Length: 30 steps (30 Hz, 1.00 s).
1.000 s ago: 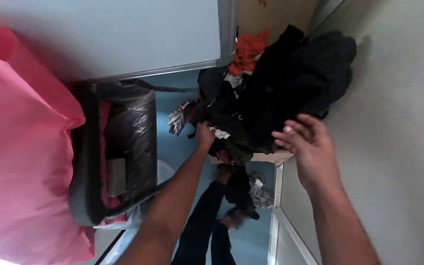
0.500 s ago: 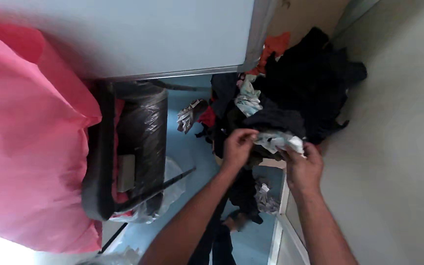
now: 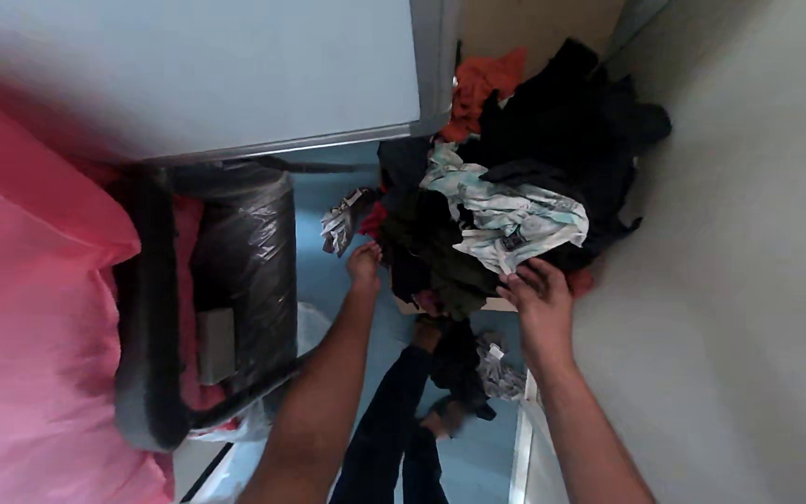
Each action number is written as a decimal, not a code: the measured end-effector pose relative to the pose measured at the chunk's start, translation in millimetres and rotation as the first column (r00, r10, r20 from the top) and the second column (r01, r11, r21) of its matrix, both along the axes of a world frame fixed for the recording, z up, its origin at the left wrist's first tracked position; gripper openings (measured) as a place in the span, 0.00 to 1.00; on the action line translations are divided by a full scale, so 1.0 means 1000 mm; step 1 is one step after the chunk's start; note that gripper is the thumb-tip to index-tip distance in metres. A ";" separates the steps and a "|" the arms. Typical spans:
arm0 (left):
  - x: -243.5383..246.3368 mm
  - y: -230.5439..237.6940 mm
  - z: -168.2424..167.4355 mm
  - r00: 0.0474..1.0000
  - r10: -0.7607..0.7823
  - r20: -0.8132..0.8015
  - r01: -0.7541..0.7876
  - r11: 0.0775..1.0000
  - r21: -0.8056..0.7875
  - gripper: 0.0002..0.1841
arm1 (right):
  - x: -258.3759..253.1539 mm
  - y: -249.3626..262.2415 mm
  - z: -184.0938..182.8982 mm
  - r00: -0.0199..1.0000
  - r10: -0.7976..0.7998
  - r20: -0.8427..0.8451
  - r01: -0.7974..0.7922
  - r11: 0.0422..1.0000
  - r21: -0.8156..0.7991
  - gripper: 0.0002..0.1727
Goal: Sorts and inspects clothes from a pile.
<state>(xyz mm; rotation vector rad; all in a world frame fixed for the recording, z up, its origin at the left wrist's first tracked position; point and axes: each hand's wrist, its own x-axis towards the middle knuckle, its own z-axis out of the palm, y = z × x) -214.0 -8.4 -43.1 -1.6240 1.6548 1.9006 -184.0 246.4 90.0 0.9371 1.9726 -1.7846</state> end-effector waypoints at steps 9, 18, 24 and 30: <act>0.020 0.027 0.031 0.785 -0.508 0.355 0.595 0.778 -0.203 0.26 | 0.019 -0.020 -0.004 0.982 0.148 0.119 -0.154 0.987 0.047 0.18; 0.049 0.038 0.045 0.740 -0.577 0.345 0.667 0.694 -0.270 0.17 | 0.028 -0.013 -0.002 0.959 0.213 0.188 -0.218 0.976 0.009 0.12; 0.053 0.031 0.034 0.691 -0.621 0.370 0.721 0.626 -0.296 0.16 | 0.035 -0.017 -0.004 0.955 0.207 0.212 -0.211 0.977 -0.004 0.13; 0.058 0.021 0.068 0.866 -0.496 0.062 0.460 0.742 -0.487 0.15 | 0.049 -0.015 -0.005 0.953 0.213 0.217 -0.214 0.977 -0.019 0.11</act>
